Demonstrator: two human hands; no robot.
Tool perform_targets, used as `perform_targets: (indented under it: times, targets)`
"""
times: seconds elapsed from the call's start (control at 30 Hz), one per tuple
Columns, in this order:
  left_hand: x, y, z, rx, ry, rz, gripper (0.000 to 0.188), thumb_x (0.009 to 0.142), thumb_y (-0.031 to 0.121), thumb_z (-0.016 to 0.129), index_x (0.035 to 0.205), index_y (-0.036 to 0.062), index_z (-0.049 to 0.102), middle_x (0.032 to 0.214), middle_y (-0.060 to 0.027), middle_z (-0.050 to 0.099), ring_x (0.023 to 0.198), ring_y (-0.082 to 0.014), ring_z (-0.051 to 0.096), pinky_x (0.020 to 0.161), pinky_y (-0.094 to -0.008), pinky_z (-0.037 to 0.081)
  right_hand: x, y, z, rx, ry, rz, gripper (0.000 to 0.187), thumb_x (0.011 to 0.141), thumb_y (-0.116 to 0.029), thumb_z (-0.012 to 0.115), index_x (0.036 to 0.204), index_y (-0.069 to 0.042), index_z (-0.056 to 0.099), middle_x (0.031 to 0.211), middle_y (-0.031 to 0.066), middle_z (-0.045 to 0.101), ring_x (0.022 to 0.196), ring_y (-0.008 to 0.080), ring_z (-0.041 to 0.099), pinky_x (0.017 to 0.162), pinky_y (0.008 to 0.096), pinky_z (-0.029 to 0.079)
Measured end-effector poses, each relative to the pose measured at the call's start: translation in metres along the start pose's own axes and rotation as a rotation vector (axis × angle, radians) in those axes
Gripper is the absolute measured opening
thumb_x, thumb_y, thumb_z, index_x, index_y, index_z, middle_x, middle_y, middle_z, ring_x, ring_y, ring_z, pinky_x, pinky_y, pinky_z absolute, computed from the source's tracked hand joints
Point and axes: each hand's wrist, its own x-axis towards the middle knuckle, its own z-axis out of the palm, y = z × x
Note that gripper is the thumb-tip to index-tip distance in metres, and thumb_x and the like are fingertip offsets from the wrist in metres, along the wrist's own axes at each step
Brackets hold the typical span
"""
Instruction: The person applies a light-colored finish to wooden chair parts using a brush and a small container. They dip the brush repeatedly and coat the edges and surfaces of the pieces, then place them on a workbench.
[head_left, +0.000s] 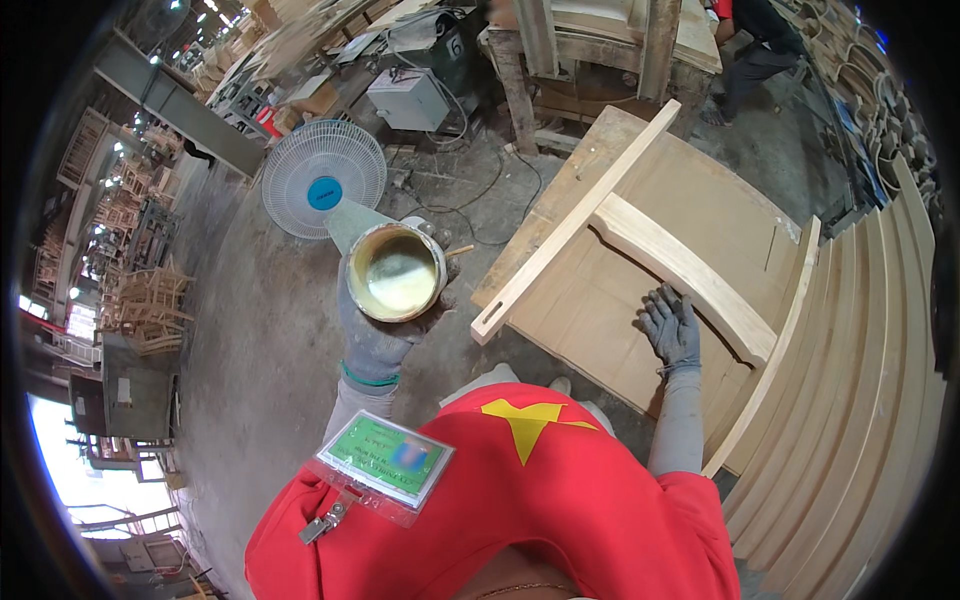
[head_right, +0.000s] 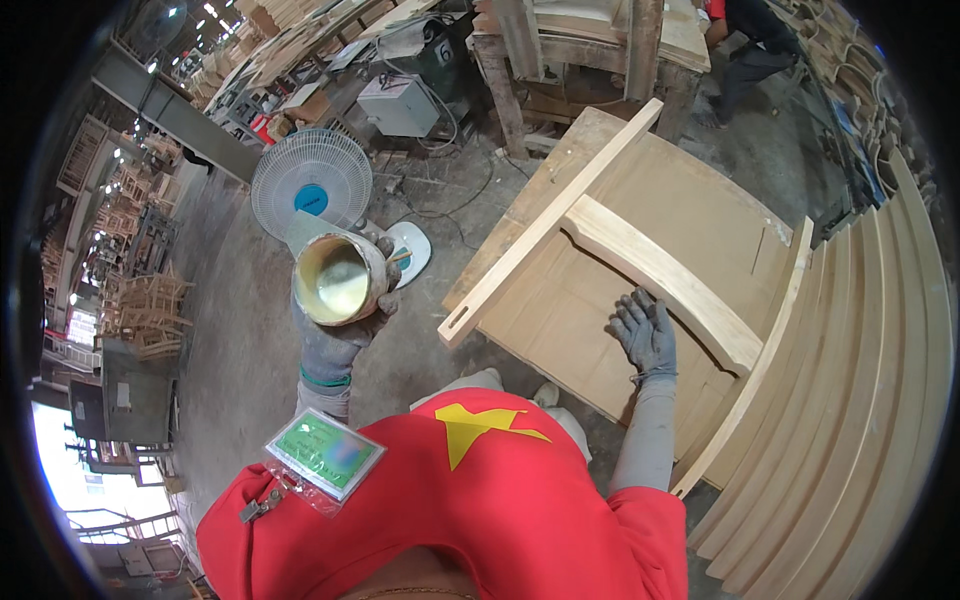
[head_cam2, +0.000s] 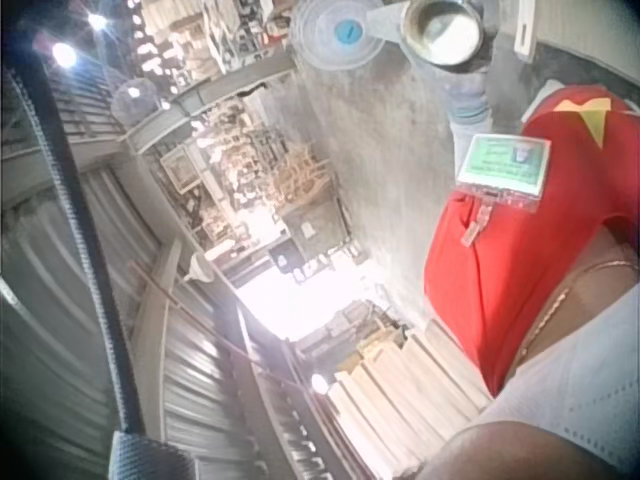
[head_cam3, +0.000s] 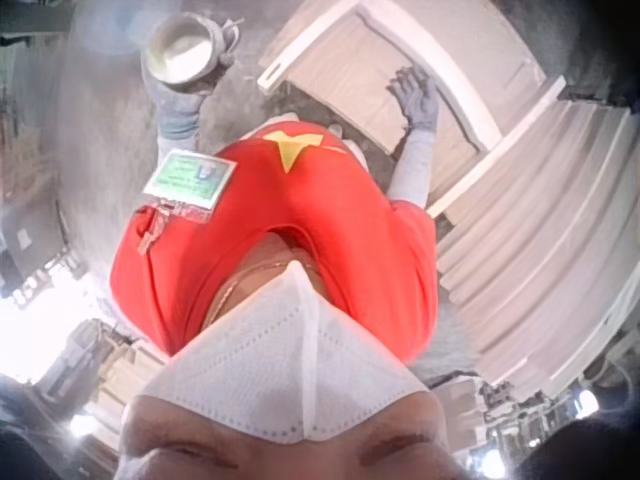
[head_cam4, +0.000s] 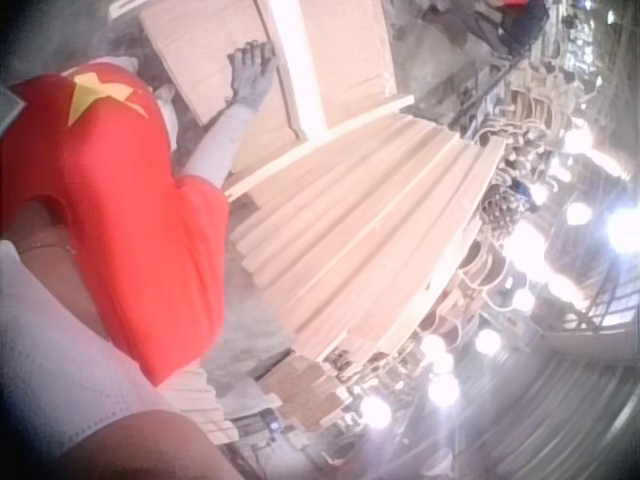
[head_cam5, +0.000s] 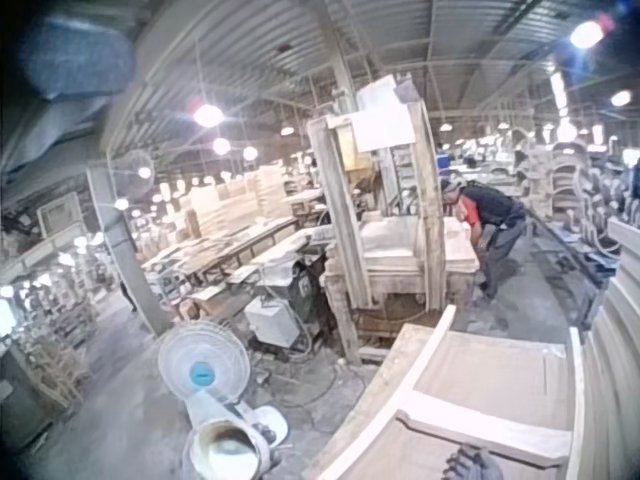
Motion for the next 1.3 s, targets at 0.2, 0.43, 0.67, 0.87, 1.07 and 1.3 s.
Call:
perform_targets:
  times: [0.2, 0.43, 0.67, 0.87, 1.07, 1.3]
  targets:
    - [0.004, -0.003, 0.01, -0.096, -0.09, -0.04, 0.061, 0.091, 0.053, 0.032, 0.133, 0.0101, 0.037, 0.124, -0.0157, 0.051, 0.11, -0.0353, 0.055, 0.077, -0.0488, 0.056, 0.0, -0.002, -0.002, -0.02, -0.006, -0.007, 0.044, 0.092, -0.04, 0.049, 0.12, -0.006, 0.052, 0.114, 0.0185, 0.055, 0.1, 0.0327, 0.056, 0.084, 0.0486, 0.049]
    - [0.011, -0.008, -0.001, 0.425, -0.183, 0.18, 0.052, 0.088, 0.04, 0.043, 0.129, 0.0081, 0.042, 0.123, -0.0126, 0.052, 0.105, -0.0285, 0.056, 0.072, -0.0398, 0.053, 0.003, -0.006, -0.003, -0.014, -0.044, 0.013, 0.043, 0.092, -0.041, 0.048, 0.118, -0.007, 0.052, 0.113, 0.0165, 0.056, 0.101, 0.0326, 0.055, 0.085, 0.0502, 0.047]
    - [0.017, -0.001, 0.034, 0.007, 0.043, -0.079, 0.055, 0.088, 0.053, 0.039, 0.125, 0.0131, 0.047, 0.123, -0.0126, 0.053, 0.107, -0.0315, 0.054, 0.071, -0.0402, 0.05, -0.003, -0.009, -0.001, 0.034, -0.05, 0.017, 0.041, 0.092, -0.04, 0.049, 0.112, -0.004, 0.053, 0.11, 0.0181, 0.056, 0.098, 0.0322, 0.056, 0.082, 0.048, 0.05]
    - [0.018, -0.002, 0.034, 0.04, -0.008, -0.094, 0.055, 0.087, 0.052, 0.041, 0.124, 0.0125, 0.047, 0.122, -0.0119, 0.053, 0.104, -0.0304, 0.054, 0.073, -0.0398, 0.05, -0.005, -0.009, -0.003, 0.094, -0.018, 0.015, 0.04, 0.092, -0.037, 0.051, 0.113, -0.003, 0.05, 0.11, 0.0183, 0.055, 0.099, 0.0329, 0.056, 0.082, 0.0479, 0.05]
    - [0.023, -0.009, 0.029, 0.359, -0.157, 0.054, 0.045, 0.089, 0.034, 0.051, 0.127, 0.011, 0.042, 0.117, -0.0108, 0.053, 0.102, -0.0278, 0.054, 0.073, -0.0395, 0.051, -0.006, -0.01, -0.009, 0.084, -0.111, 0.034, 0.036, 0.092, -0.036, 0.052, 0.111, -0.005, 0.051, 0.108, 0.0171, 0.055, 0.098, 0.032, 0.056, 0.082, 0.0483, 0.05]
    - [0.038, -0.007, -0.005, 0.535, -0.306, 0.101, 0.042, 0.087, 0.012, 0.051, 0.127, 0.0097, 0.038, 0.118, -0.0117, 0.051, 0.102, -0.0233, 0.054, 0.072, -0.0373, 0.051, -0.007, -0.009, -0.008, 0.09, -0.107, 0.038, 0.035, 0.092, -0.037, 0.052, 0.109, -0.006, 0.052, 0.106, 0.0158, 0.056, 0.096, 0.0298, 0.057, 0.081, 0.0475, 0.05]
